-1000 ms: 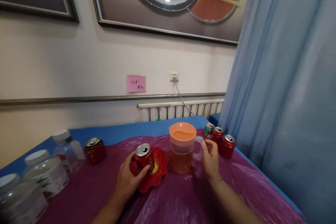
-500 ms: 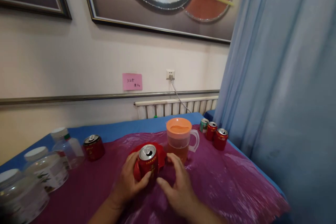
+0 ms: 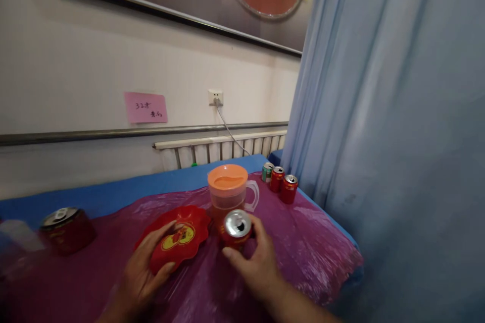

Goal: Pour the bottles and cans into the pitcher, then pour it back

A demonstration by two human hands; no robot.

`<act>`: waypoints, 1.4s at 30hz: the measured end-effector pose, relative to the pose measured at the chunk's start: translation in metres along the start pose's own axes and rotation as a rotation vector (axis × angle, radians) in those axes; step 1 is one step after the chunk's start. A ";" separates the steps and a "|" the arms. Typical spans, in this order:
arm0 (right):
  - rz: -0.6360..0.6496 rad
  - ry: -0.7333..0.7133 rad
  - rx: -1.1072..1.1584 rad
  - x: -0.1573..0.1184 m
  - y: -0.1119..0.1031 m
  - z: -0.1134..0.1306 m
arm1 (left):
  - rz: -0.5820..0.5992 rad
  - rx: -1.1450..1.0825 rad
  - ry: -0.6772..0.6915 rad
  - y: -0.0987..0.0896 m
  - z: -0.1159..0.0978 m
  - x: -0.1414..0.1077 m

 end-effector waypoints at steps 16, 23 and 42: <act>-0.518 0.107 -0.596 0.090 -0.212 -0.068 | -0.189 -0.021 -0.259 -0.002 0.003 0.008; -0.590 0.014 -0.633 0.058 -0.204 -0.054 | -0.200 -0.042 -0.227 -0.002 0.005 0.007; 1.410 -0.193 -0.568 -0.108 0.118 -0.019 | -0.642 -0.236 -0.345 -0.053 -0.005 0.022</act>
Point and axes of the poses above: each hand's wrist, its own x-axis towards the middle knuckle, its own y-axis out of the palm, z = x × y, the point moved 2 cm from there along x, towards the middle knuckle, and after that the axes turned 13 degrees about x, right-handed, at the moved point
